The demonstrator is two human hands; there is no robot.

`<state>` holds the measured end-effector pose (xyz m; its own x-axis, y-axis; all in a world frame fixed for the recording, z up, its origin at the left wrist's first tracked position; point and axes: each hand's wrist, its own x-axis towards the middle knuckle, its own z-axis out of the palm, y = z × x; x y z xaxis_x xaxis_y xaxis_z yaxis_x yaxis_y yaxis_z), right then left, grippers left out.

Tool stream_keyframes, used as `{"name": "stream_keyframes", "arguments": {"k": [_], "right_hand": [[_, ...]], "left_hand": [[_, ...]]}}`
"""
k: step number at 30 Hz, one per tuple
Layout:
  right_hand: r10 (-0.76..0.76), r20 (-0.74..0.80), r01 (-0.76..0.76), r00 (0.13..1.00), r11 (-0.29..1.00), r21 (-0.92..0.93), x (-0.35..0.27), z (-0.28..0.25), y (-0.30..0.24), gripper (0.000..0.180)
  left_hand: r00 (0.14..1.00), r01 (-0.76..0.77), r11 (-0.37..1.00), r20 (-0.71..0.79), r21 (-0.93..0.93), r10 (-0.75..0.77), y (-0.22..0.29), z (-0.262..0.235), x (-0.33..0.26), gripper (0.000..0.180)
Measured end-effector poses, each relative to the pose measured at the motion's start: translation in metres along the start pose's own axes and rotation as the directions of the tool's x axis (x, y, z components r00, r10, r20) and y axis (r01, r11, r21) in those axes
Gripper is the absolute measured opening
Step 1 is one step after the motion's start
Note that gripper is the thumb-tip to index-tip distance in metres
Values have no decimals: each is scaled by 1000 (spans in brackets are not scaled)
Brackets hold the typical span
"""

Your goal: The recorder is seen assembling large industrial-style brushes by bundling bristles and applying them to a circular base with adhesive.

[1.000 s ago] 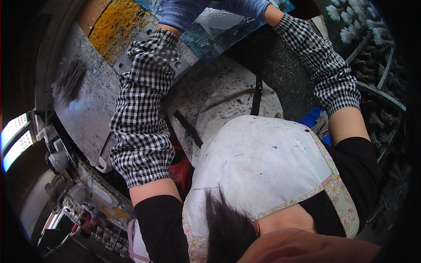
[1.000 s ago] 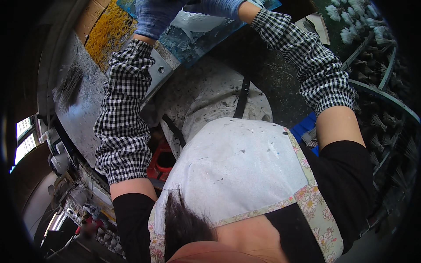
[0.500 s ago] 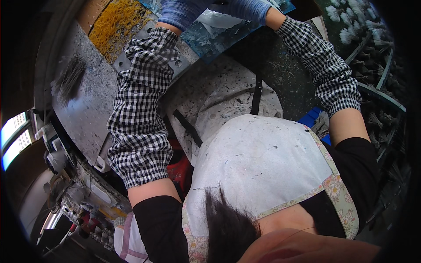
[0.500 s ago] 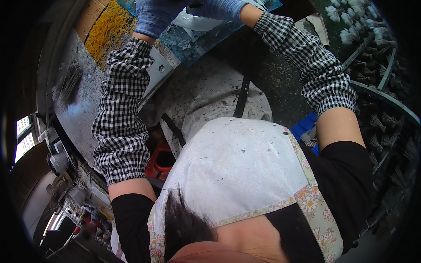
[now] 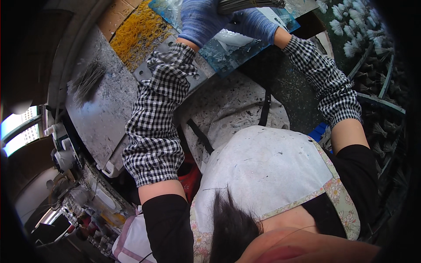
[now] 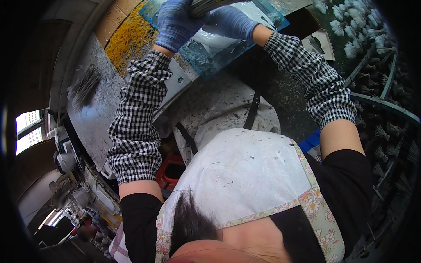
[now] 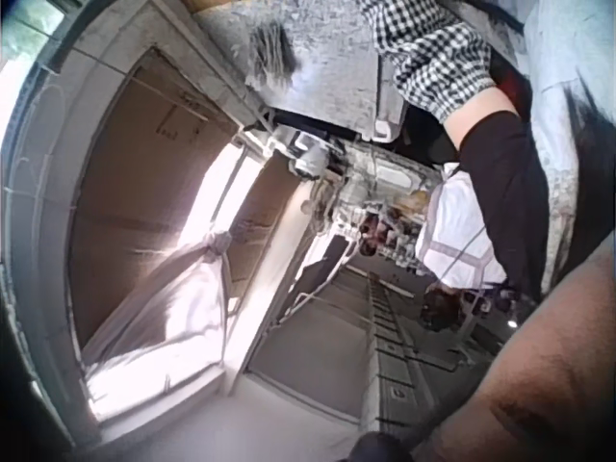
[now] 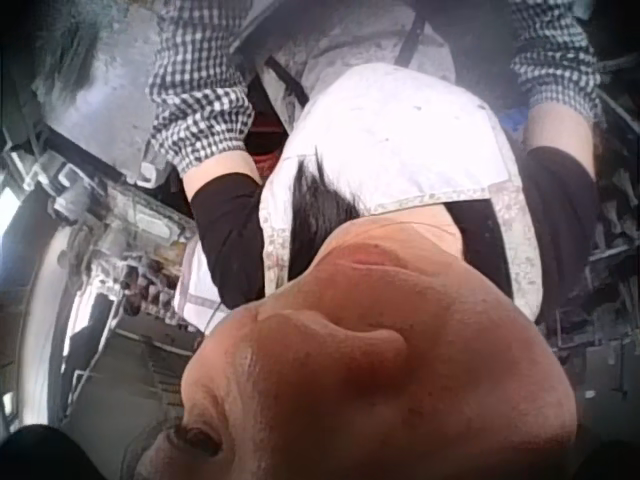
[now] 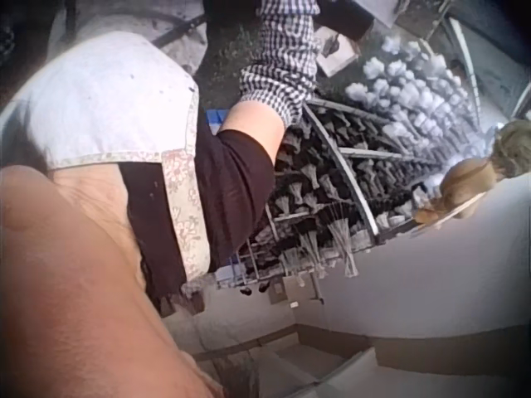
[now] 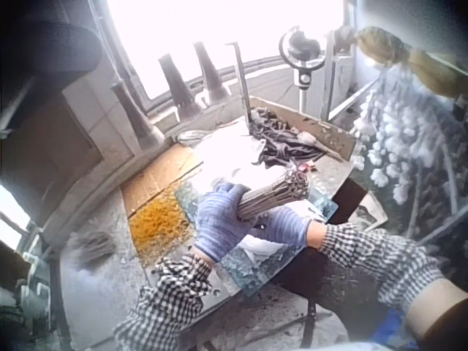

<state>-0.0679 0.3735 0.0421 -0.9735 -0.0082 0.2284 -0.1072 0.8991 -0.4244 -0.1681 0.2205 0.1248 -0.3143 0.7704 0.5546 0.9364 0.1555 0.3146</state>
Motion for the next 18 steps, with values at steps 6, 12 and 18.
{"name": "stream_keyframes", "arguments": {"k": [6,12,18], "right_hand": [[-45,-137,60,990,992,109,-15,-8,-20,16],[-115,-138,146,984,959,241,7,-52,-66,15],[-587,-353,601,729,795,-80,123,-88,-163,10]], "left_hand": [[998,-58,998,22,25,58,20,-42,-13,32],[887,-316,725,462,612,-4,-15,-125,-105,18],[893,335,807,111,486,-437,-57,-205,-168,35]]}}
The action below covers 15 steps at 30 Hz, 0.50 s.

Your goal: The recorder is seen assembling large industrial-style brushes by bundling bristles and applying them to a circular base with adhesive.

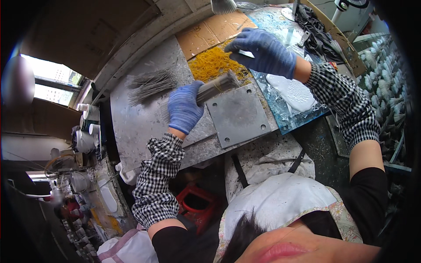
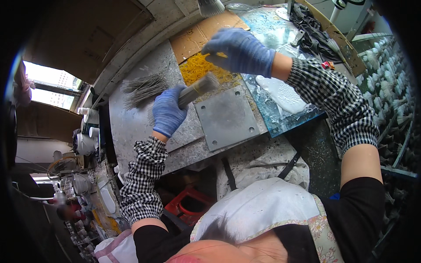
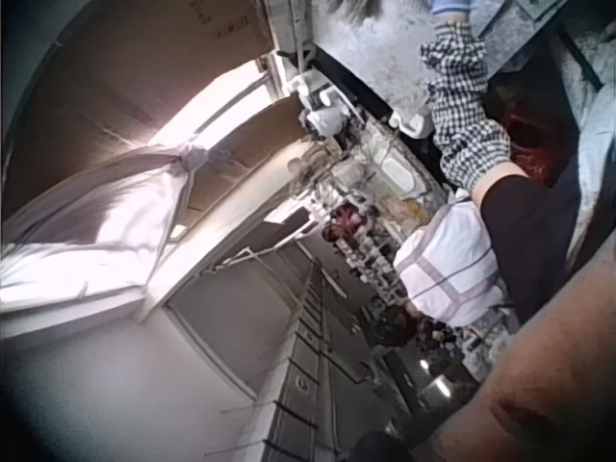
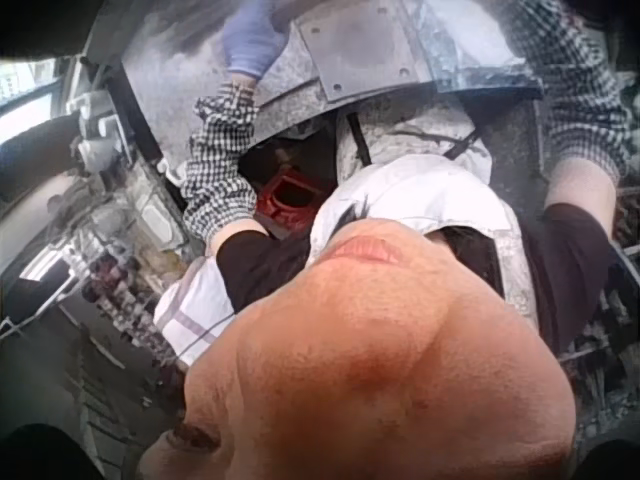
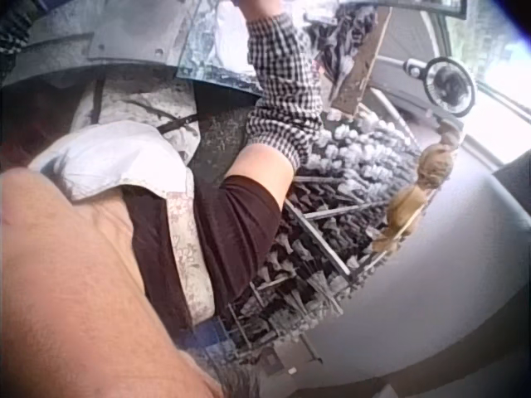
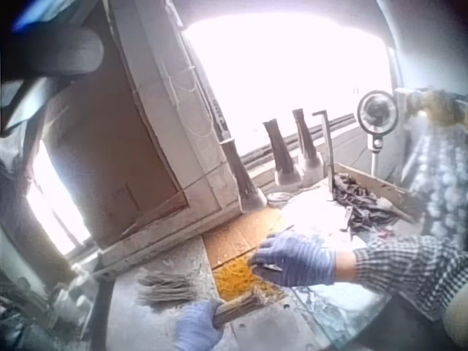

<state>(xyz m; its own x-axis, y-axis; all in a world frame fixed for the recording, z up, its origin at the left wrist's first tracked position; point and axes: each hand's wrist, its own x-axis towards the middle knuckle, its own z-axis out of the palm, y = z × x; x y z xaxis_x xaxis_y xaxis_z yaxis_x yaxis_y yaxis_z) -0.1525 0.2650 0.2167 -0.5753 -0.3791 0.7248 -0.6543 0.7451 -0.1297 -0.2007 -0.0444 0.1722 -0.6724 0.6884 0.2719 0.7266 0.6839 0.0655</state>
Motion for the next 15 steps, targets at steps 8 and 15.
{"name": "stream_keyframes", "arguments": {"k": [8,15], "right_hand": [[-286,-47,239,957,871,-430,265,109,52,40],[-159,207,169,965,985,-30,286,135,39,22]], "left_hand": [[741,-16,125,-95,-992,-664,-140,-62,49,41],[474,-96,155,-183,-983,-862,-200,-88,78,48]]}}
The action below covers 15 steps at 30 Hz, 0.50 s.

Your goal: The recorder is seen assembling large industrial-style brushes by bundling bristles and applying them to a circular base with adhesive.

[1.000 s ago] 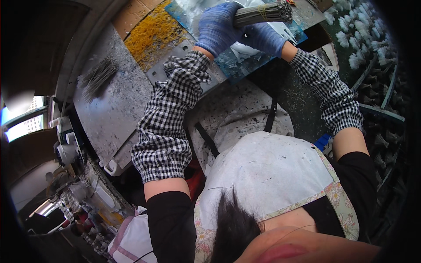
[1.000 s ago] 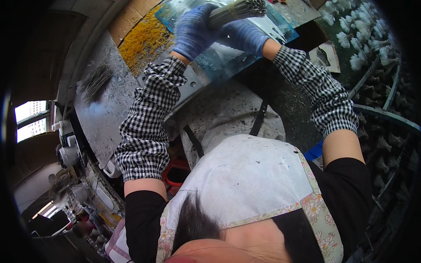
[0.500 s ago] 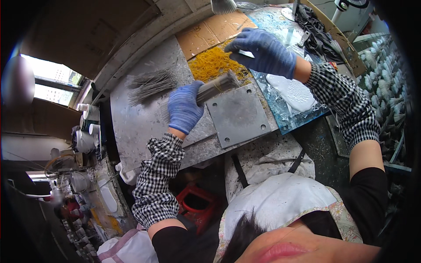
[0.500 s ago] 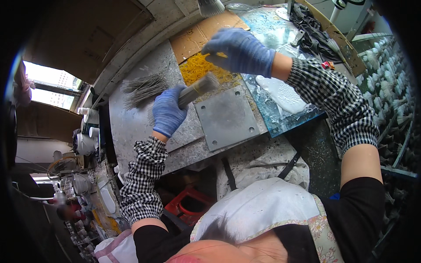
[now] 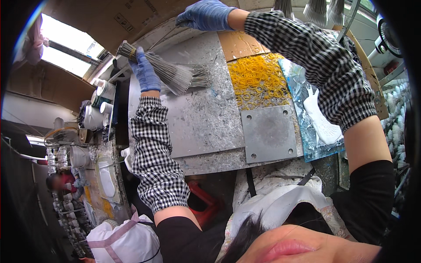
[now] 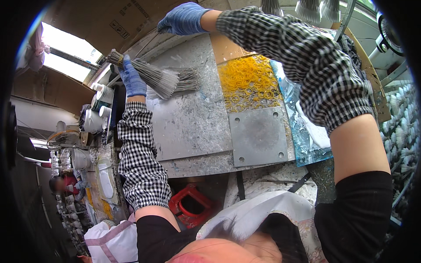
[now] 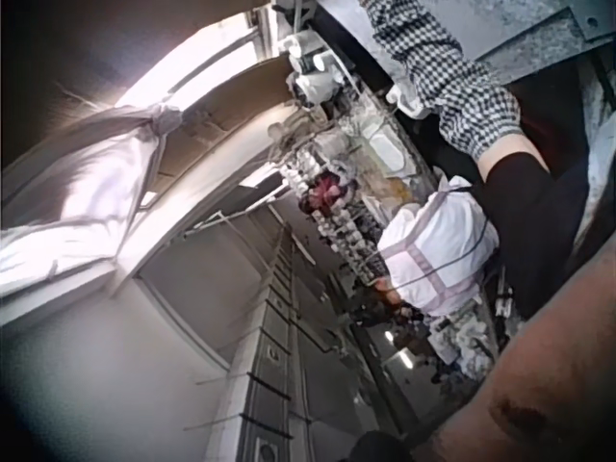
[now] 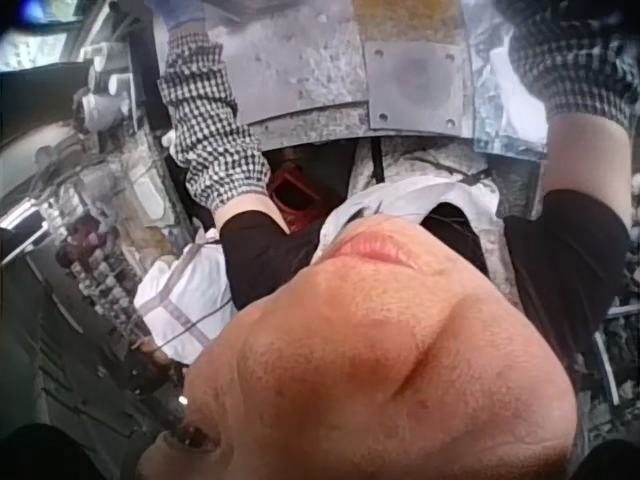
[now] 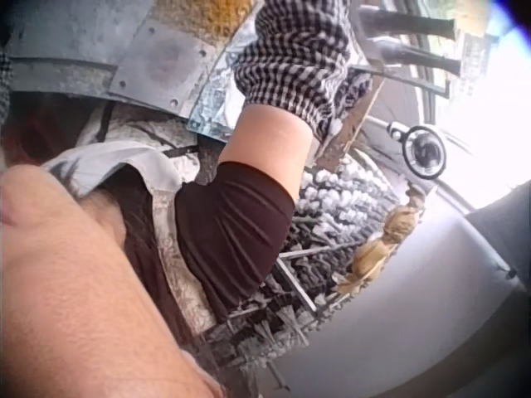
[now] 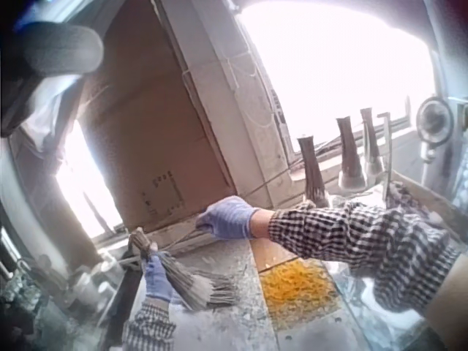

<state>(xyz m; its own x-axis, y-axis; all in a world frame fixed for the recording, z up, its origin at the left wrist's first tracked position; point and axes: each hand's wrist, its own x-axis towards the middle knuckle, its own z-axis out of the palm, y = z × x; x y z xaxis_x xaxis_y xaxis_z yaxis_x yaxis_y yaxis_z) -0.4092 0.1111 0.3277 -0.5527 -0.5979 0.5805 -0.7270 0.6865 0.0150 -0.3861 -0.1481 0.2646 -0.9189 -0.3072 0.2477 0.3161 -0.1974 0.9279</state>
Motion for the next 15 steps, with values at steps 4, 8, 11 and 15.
{"name": "stream_keyframes", "arguments": {"k": [4,8,11,15], "right_hand": [[78,65,-80,995,996,34,-11,-2,-11,23],[111,-60,-107,992,993,55,-18,-3,-7,18],[110,58,-109,992,994,-25,-22,-7,-12,12],[62,185,-61,981,998,-12,-34,-38,-2,47]], "left_hand": [[887,-454,757,161,470,433,-7,27,-5,63],[873,-466,718,135,517,469,-15,49,-31,89],[942,-325,881,33,344,335,-10,58,-55,88],[954,-299,889,93,345,285,-24,88,-81,89]]}}
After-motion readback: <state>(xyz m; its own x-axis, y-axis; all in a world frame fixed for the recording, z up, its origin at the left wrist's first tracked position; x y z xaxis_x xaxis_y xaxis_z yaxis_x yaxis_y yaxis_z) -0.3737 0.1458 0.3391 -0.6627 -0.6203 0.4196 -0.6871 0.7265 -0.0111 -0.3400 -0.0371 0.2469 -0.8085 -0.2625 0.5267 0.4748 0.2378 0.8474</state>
